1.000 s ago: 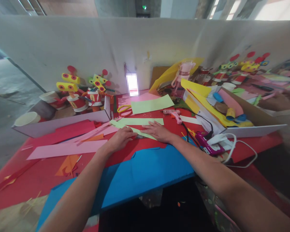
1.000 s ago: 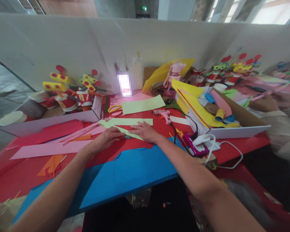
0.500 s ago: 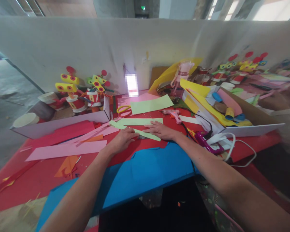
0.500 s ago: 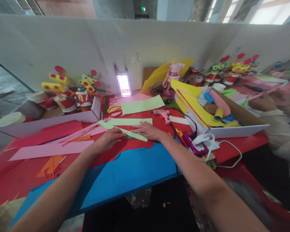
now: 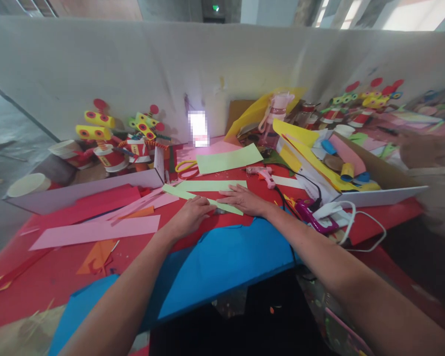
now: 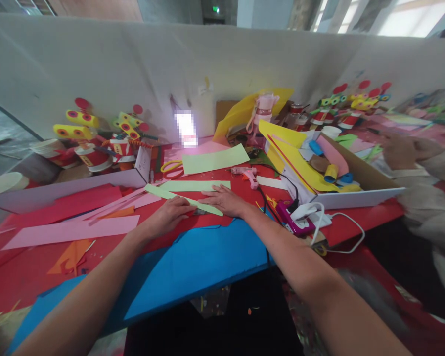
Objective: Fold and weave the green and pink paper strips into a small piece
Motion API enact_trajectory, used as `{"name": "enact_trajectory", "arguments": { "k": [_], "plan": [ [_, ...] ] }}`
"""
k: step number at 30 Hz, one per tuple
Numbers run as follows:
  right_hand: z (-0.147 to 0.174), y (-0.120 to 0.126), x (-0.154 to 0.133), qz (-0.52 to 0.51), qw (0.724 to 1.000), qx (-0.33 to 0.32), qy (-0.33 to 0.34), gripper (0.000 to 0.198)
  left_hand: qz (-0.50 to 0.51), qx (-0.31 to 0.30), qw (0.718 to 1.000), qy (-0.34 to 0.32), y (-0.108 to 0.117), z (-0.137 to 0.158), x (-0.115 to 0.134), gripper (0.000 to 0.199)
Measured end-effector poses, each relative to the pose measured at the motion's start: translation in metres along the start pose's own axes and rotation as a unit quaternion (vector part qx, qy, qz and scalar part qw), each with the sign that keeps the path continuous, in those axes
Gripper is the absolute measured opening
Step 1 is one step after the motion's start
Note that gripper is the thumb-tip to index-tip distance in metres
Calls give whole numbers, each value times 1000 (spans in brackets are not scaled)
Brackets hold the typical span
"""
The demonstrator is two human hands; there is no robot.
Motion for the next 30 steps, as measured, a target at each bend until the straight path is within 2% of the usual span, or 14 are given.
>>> {"name": "enact_trajectory", "arguments": {
  "k": [8, 18, 22, 26, 28, 30],
  "plan": [
    [1, 0, -1, 4, 1000, 2, -4, 45, -9, 10, 1000, -13, -5, -6, 7, 30],
    [1, 3, -3, 4, 1000, -4, -9, 43, -18, -7, 1000, -16, -9, -13, 16, 28],
    [0, 1, -2, 4, 1000, -6, -10, 42, 26, -1, 999, -27, -8, -16, 20, 30],
    [0, 1, -1, -3, 1000, -5, -8, 42, 69, 26, 997, -28, 17, 1, 10, 32],
    [2, 2, 0, -13, 1000, -3, -1, 43, 24, 56, 998, 32, 38, 24, -4, 33],
    [3, 4, -2, -23, 1000, -1, 6, 42, -52, 72, 988, 128, 57, 59, -21, 37]
  ]
}}
Point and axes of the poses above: each hand's wrist, its own z-axis away from the middle knuckle, its own y-axis out of the back of the hand, x = y × z, the point moved 2 cm from there along -z, towards the middle knuckle, and after that the axes turned 15 degrees about -y, right-handed, at the moved point
